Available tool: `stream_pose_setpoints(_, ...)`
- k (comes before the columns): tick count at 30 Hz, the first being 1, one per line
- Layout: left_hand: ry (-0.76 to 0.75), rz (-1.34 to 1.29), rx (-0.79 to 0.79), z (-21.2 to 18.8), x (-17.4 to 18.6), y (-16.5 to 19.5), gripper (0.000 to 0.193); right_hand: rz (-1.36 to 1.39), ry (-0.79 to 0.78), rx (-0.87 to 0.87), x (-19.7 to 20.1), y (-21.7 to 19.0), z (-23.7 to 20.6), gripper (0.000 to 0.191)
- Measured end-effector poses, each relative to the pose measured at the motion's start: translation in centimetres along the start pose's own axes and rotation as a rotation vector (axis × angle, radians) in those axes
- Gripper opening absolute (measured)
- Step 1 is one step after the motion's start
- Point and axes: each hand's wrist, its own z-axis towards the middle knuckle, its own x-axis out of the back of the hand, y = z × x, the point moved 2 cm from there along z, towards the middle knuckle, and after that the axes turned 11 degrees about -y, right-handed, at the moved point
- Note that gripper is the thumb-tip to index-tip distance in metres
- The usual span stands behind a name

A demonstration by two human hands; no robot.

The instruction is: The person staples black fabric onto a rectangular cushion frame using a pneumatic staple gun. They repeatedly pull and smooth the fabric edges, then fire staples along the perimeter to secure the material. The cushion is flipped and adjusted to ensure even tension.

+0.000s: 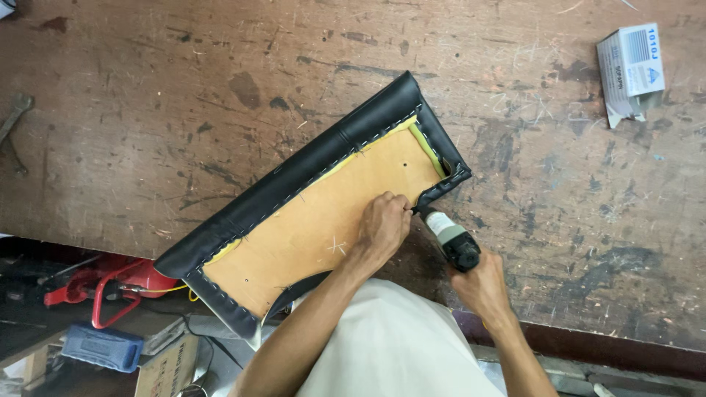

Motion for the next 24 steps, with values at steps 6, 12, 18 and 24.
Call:
stream_pose_setpoints(6, 0.071, -0.041, 0.042, -0.1, 0.2, 0.5, 0.008, -0.050, 0.076, 0.160, 0.2, -0.8, 0.6, 0.021)
stream_pose_setpoints(12, 0.057, -0.045, 0.060, 0.0, -0.2, 0.0, 0.008, -0.055, 0.044, 0.163, 0.4, -0.7, 0.9, 0.027)
stream_pose_setpoints(18, 0.022, 0.037, 0.073, 0.2, -0.8, -0.3, 0.007, -0.055, 0.017, 0.109, 0.3, -0.3, 1.2, 0.030)
stream_pose_setpoints(24, 0.046, 0.017, 0.067, 0.3, -0.4, -0.5, 0.007, -0.044, 0.036, 0.167, 0.0, -0.4, 0.2, 0.027)
